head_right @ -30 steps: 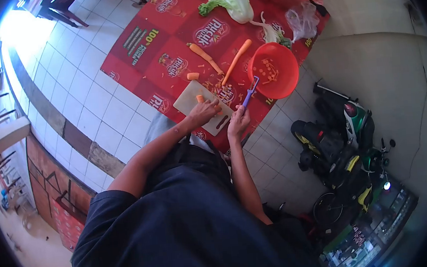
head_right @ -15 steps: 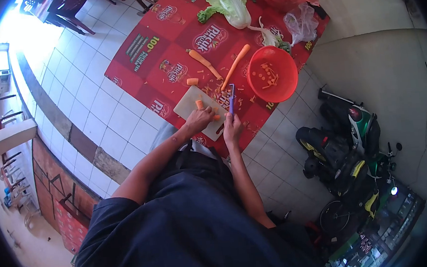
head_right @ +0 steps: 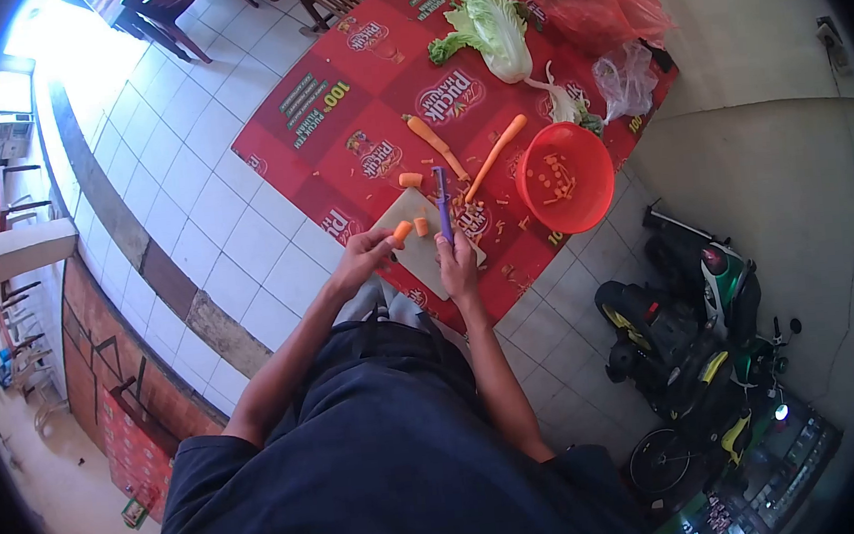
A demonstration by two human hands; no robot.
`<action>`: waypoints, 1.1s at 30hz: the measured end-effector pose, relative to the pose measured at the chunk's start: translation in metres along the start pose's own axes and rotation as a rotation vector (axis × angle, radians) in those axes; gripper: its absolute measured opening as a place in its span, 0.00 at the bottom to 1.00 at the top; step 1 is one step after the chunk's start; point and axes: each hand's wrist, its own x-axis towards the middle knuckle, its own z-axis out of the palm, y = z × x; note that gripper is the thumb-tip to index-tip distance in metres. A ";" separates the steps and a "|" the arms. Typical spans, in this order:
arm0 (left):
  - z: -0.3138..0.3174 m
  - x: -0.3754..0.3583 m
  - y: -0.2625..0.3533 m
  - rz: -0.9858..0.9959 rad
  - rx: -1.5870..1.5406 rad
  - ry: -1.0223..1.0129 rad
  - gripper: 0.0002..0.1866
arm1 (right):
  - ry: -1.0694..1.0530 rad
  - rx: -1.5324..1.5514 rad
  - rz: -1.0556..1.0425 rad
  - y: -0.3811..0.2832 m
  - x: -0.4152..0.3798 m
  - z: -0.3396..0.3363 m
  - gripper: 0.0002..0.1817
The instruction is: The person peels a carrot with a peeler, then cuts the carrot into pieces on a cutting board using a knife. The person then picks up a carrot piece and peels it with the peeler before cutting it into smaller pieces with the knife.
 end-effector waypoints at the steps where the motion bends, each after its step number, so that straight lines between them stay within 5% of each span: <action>1: -0.002 -0.006 0.010 0.016 -0.068 0.018 0.19 | -0.040 -0.020 -0.049 -0.019 -0.002 0.002 0.12; 10: 0.003 -0.030 0.118 0.189 -0.244 -0.069 0.19 | -0.013 -0.421 -0.480 -0.139 -0.034 0.009 0.17; 24: 0.006 -0.037 0.196 0.483 0.033 -0.066 0.15 | 0.283 -0.447 -0.613 -0.195 -0.058 0.030 0.13; 30: -0.015 -0.046 0.216 0.581 -0.030 -0.055 0.14 | 0.406 -0.390 -0.389 -0.202 -0.062 0.048 0.17; 33: -0.020 -0.053 0.221 0.605 -0.038 -0.039 0.13 | 0.335 -0.378 -0.564 -0.209 -0.059 0.061 0.18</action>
